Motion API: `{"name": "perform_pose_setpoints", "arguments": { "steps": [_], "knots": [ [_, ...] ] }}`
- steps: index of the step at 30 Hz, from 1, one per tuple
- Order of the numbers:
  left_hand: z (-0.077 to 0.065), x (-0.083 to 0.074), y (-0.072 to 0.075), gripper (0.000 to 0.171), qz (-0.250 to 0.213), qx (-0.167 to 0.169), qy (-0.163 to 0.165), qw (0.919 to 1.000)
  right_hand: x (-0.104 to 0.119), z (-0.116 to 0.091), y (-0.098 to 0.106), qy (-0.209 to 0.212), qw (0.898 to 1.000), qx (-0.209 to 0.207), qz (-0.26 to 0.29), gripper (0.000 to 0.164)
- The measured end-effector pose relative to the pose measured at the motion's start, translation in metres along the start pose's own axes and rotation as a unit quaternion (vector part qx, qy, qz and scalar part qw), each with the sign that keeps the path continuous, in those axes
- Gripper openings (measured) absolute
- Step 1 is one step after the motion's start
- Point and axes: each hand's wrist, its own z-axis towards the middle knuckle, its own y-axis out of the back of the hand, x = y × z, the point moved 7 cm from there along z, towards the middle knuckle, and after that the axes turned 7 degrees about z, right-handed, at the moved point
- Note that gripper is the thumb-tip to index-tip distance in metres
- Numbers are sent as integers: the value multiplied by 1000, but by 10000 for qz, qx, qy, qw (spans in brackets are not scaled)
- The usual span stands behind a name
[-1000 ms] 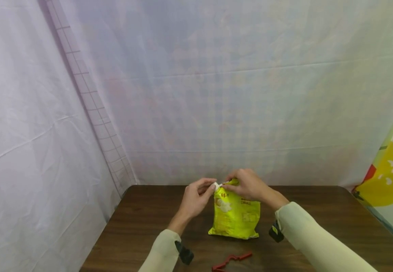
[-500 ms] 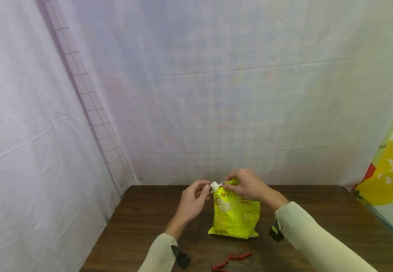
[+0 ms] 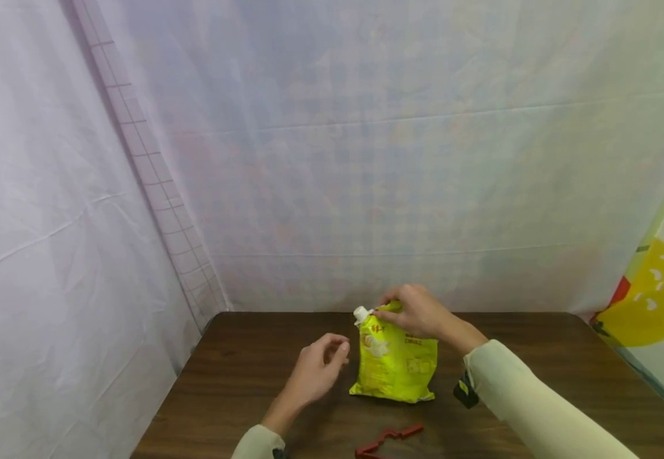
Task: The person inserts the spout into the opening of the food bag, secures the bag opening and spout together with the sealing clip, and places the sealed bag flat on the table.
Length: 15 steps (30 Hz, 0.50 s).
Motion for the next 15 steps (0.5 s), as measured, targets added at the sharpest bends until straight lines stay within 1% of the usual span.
{"name": "perform_pose_setpoints", "arguments": {
  "steps": [4, 7, 11, 15],
  "knots": [
    [-16, 3, -3, 32, 103, 246, 50, 9996, 0, 0, 0, -17, 10000, 23, 31, 15],
    [-27, 7, -5, 35, 158, 493, 178, 9985, 0, 0, 0, -6, 10000, 21, 46, 13],
    [-40, 12, -11, 31, 205, 1053, 328, 9937, -1, 0, 0, -18, 10000, 49, 68, 13],
    [-53, 13, -20, 27, 132, 1680, 173, 9856, -2, -1, 0, -76, 9999, 89, 109, 13]
  ]
}}
